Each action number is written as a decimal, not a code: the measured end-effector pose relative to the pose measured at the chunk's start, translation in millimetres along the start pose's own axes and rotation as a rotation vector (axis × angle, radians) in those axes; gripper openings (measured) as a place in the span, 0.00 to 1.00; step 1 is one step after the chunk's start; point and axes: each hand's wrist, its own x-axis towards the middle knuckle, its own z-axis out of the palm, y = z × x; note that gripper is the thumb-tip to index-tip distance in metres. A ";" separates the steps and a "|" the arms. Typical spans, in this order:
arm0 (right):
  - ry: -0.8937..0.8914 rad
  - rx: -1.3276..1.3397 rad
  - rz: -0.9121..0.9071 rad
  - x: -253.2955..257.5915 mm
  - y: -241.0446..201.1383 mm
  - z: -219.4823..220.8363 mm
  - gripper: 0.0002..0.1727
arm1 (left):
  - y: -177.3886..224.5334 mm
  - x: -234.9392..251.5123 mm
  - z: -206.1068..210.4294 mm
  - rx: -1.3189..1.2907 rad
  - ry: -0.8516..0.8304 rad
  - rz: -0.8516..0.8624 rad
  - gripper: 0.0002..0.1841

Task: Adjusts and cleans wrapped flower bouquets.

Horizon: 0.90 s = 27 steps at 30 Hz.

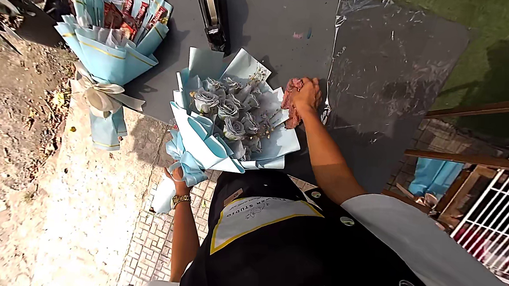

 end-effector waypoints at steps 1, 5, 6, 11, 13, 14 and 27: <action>0.057 0.076 0.024 3.1 3.1 -9.7 0.26 | -4.7 0.2 4.2 -0.053 0.021 -0.007 0.26; 0.159 0.409 -0.143 -3.2 -10.7 -41.3 0.21 | -14.6 3.0 14.9 -0.132 0.040 -0.050 0.28; 0.089 0.426 -0.209 -7.1 -19.5 -44.4 0.19 | -12.4 2.2 12.1 -0.082 0.001 -0.046 0.29; -0.341 -0.141 -0.346 10.4 -59.9 -23.9 0.22 | 1.1 7.9 0.0 -0.078 0.025 -0.010 0.26; -0.433 -0.258 -0.379 29.4 -63.3 -4.1 0.23 | 6.4 13.4 0.0 -0.134 0.090 -0.034 0.23; -0.479 -0.286 -0.406 38.4 -63.2 5.5 0.23 | 7.1 14.3 -0.9 -0.121 0.089 -0.039 0.23; 0.330 0.394 -0.190 43.5 -40.7 -24.7 0.23 | -1.6 10.5 4.7 -0.332 0.070 -0.140 0.24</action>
